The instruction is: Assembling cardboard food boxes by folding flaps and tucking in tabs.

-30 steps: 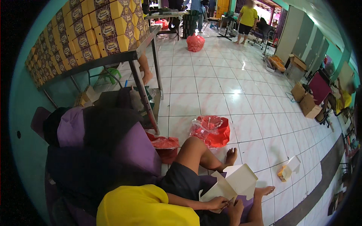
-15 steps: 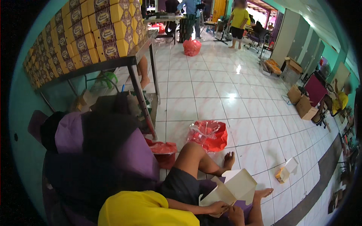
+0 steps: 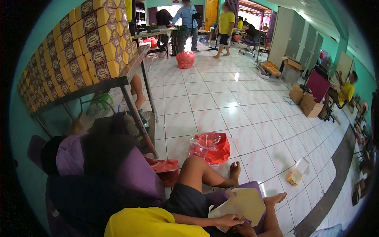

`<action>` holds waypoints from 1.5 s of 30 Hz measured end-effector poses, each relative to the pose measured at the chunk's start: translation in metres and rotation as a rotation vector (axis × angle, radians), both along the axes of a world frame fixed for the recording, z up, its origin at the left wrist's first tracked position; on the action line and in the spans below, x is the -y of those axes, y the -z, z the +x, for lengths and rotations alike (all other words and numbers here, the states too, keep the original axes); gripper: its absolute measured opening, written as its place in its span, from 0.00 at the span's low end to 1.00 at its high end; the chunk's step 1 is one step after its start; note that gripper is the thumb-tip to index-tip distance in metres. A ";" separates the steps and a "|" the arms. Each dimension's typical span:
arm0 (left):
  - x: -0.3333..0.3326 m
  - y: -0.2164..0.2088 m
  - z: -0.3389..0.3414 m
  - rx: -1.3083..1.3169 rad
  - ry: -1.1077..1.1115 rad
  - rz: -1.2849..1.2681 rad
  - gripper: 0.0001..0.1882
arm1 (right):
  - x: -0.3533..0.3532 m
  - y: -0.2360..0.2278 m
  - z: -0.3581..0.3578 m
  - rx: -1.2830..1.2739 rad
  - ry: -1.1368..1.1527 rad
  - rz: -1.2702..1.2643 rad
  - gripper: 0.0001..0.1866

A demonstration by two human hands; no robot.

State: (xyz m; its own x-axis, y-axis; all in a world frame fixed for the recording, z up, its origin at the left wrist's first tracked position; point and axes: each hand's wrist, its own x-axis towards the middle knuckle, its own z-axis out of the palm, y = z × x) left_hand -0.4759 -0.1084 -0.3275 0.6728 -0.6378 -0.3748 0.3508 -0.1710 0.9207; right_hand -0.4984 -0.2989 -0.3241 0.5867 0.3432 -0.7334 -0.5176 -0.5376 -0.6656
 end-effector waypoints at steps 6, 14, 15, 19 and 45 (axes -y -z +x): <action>0.003 -0.010 0.006 0.524 0.159 0.283 0.19 | 0.005 -0.055 -0.006 0.265 -0.173 0.247 0.22; -0.022 -0.078 -0.005 0.908 0.351 0.268 0.16 | 0.083 -0.022 -0.014 0.244 -0.016 0.292 0.26; -0.027 -0.083 -0.001 0.906 0.331 0.271 0.16 | 0.089 -0.011 -0.010 0.236 -0.014 0.299 0.27; -0.038 -0.078 0.026 0.986 0.695 0.364 0.11 | 0.055 -0.023 -0.007 0.206 0.075 0.314 0.29; -0.031 0.015 0.026 -0.180 -0.477 -0.086 0.06 | -0.066 -0.061 -0.035 0.473 0.542 0.102 0.14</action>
